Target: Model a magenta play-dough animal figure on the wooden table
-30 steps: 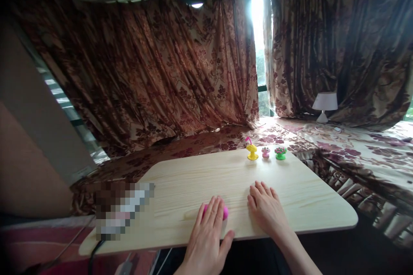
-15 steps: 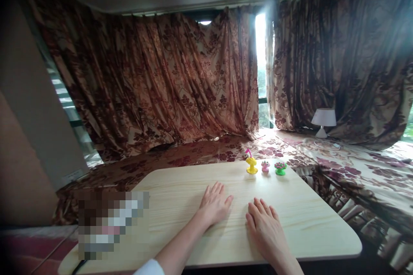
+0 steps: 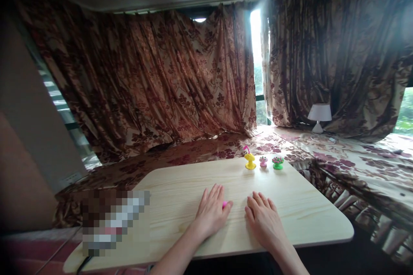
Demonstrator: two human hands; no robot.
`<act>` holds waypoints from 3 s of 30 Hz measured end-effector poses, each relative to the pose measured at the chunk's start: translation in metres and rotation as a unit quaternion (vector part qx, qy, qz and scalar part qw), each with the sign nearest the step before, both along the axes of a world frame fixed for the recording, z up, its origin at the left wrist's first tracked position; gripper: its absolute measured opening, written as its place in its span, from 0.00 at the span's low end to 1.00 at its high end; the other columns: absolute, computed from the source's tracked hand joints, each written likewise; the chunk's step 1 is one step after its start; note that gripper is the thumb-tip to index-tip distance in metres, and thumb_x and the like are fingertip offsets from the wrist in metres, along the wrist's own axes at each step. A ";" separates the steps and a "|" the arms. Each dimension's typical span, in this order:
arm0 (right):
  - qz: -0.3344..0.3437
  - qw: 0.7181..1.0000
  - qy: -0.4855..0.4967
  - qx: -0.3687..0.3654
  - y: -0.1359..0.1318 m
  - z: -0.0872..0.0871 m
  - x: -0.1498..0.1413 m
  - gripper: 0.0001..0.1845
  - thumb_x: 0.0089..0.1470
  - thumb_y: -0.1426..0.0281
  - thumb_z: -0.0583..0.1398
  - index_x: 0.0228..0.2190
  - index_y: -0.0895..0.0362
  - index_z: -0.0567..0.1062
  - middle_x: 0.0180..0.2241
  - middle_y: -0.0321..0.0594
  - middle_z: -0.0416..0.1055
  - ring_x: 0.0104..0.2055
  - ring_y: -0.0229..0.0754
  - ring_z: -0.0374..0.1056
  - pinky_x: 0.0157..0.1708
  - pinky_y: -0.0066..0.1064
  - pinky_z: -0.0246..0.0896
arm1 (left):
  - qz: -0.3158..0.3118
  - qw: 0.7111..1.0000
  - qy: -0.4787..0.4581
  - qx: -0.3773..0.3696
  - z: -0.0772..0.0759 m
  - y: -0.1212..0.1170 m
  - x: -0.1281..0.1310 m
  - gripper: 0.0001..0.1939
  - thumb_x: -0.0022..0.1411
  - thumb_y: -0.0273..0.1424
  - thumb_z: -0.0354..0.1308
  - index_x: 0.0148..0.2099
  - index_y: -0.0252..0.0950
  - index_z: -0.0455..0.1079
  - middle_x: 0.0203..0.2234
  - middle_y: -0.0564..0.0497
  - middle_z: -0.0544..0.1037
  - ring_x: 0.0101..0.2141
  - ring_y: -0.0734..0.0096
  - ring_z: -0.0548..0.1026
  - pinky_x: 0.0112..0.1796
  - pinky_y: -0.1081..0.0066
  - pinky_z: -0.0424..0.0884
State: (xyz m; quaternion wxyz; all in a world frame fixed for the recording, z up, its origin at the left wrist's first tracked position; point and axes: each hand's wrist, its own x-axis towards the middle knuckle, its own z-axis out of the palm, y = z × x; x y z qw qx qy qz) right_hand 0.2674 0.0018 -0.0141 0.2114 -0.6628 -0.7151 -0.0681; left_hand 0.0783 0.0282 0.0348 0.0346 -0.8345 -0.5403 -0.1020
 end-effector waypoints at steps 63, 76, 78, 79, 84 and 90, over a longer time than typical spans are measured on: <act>0.002 1.000 0.011 -0.010 0.000 0.001 0.001 0.20 0.58 0.63 0.48 0.51 0.50 0.68 0.58 0.42 0.60 0.61 0.48 0.52 0.56 0.45 0.47 | -0.053 0.998 -0.041 0.015 -0.015 -0.070 -0.028 0.32 0.65 0.48 0.32 0.66 0.38 0.41 0.65 0.53 0.43 0.63 0.63 0.42 0.61 0.57 0.39; 0.006 1.000 -0.012 -0.005 0.003 -0.001 0.001 0.20 0.58 0.63 0.48 0.49 0.49 0.69 0.57 0.40 0.61 0.60 0.49 0.55 0.54 0.46 0.52 | -0.009 0.999 -0.041 0.003 0.008 0.059 0.009 0.21 0.63 0.39 0.50 0.56 0.35 0.61 0.54 0.43 0.66 0.53 0.57 0.65 0.52 0.49 0.60; 0.006 1.000 -0.008 -0.003 0.002 -0.002 0.001 0.20 0.58 0.63 0.48 0.49 0.49 0.69 0.57 0.41 0.61 0.60 0.49 0.54 0.55 0.46 0.51 | -0.027 0.999 -0.044 0.006 0.004 0.035 0.003 0.25 0.66 0.42 0.40 0.60 0.35 0.56 0.58 0.43 0.62 0.60 0.58 0.54 0.58 0.50 0.47; 0.005 1.000 -0.005 -0.003 0.002 -0.002 0.001 0.20 0.58 0.63 0.48 0.50 0.49 0.69 0.57 0.41 0.61 0.60 0.49 0.54 0.55 0.46 0.51 | -0.036 0.998 -0.044 0.006 0.001 0.018 -0.002 0.26 0.67 0.42 0.36 0.62 0.36 0.53 0.60 0.45 0.60 0.61 0.61 0.51 0.60 0.53 0.43; 0.003 1.000 0.010 -0.005 0.001 -0.002 0.000 0.21 0.58 0.63 0.48 0.51 0.51 0.67 0.58 0.42 0.60 0.61 0.49 0.52 0.56 0.46 0.48 | -0.081 0.996 -0.043 -0.005 -0.007 -0.058 -0.030 0.27 0.67 0.43 0.31 0.66 0.44 0.40 0.64 0.58 0.47 0.63 0.68 0.44 0.61 0.56 0.39; 0.002 1.000 0.006 -0.008 0.001 0.000 0.000 0.21 0.58 0.63 0.48 0.51 0.51 0.68 0.57 0.42 0.60 0.60 0.48 0.53 0.56 0.46 0.48 | -0.059 0.998 -0.034 -0.002 -0.005 -0.037 -0.021 0.29 0.67 0.45 0.30 0.65 0.40 0.44 0.63 0.52 0.51 0.63 0.65 0.46 0.61 0.55 0.42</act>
